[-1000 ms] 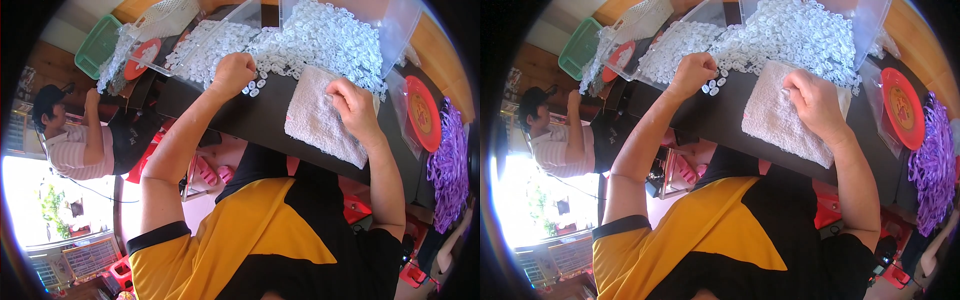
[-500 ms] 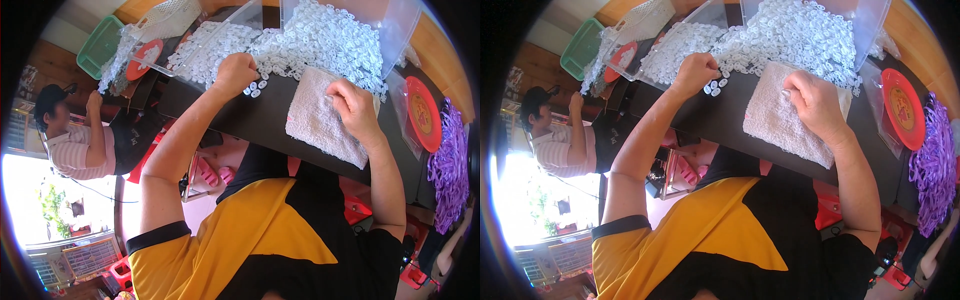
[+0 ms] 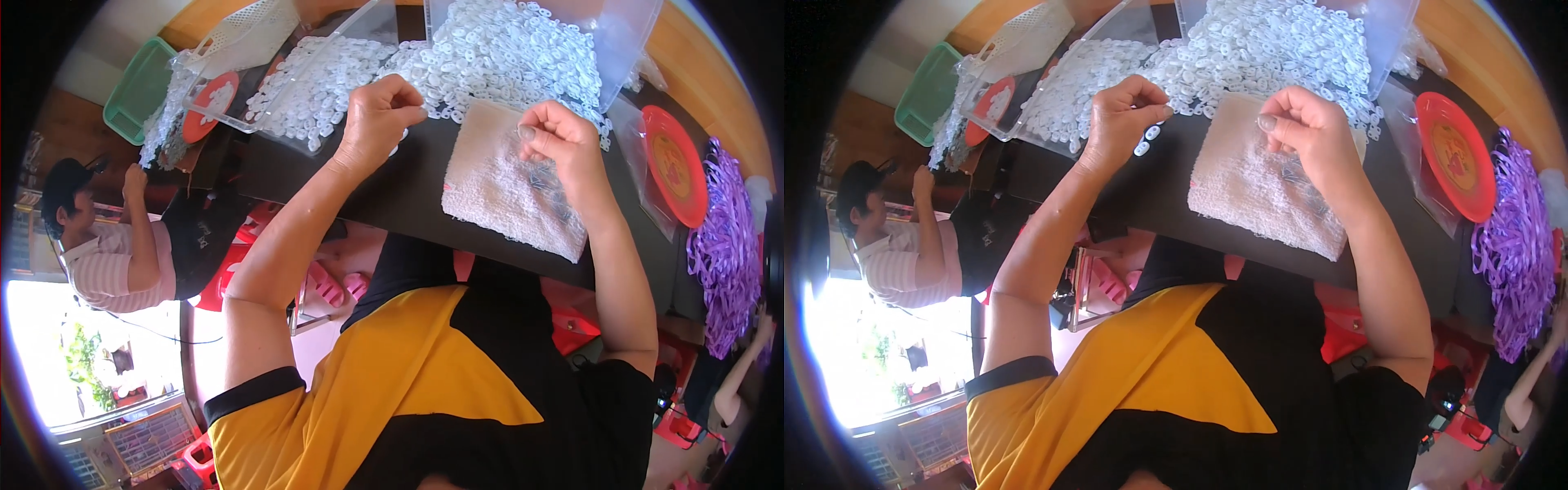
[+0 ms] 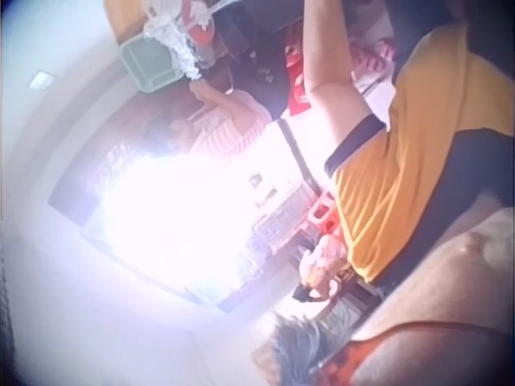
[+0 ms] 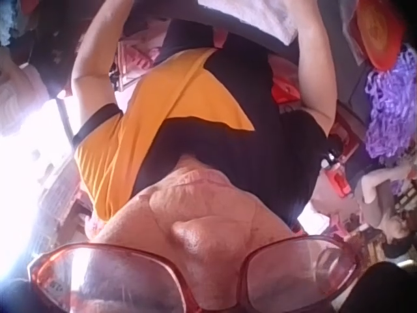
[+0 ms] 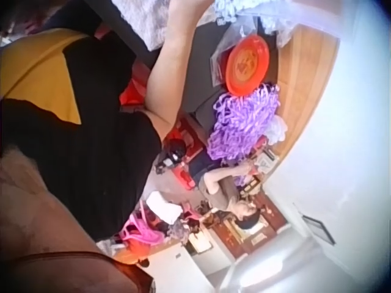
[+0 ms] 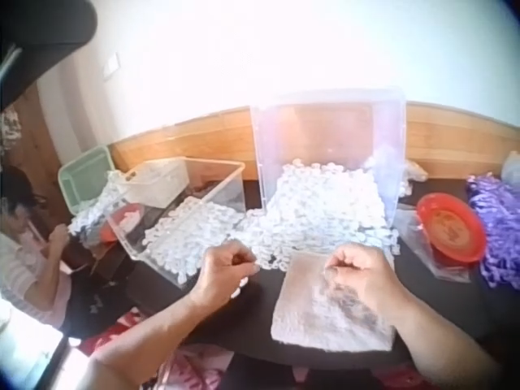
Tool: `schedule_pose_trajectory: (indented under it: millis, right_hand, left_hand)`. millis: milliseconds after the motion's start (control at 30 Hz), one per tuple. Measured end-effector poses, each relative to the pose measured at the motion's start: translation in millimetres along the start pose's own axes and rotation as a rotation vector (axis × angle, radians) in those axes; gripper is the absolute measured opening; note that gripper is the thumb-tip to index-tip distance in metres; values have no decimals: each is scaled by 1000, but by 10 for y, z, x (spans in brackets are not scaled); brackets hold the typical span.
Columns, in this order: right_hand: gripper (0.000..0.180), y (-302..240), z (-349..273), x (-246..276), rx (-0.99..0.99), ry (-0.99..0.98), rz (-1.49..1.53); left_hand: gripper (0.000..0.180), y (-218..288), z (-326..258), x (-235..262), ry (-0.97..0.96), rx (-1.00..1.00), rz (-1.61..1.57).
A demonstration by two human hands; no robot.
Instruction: Picking up and sorting or inspecting small white plastic rings at a workspace.
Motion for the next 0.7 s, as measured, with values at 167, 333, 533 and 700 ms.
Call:
schedule_pose_trajectory:
  millis: [167, 333, 533, 700]
  right_hand:
    - [11, 23, 21, 35, -53, 60, 53]
    - [12, 40, 23, 82, -63, 80, 77]
    - [9, -11, 6, 31, -24, 110, 19]
    - [5, -17, -5, -49, 110, 131, -107]
  left_hand:
    - [12, 324, -210, -451, -175, 39, -243]
    - [12, 353, -276, -783, -288, 213, -411]
    - [15, 446, -295, -859, -256, 227, -576]
    - [15, 543, -293, -907, -217, 169, -553]
Point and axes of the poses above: each hand's wrist, its own z-axis towards the middle knuckle, its own x-axis out of the back of the hand, y = z × x, the point moved 1 cm from there along z, towards the middle knuckle, and after that the axes turned 12 degrees about x, right-handed, at the moved point
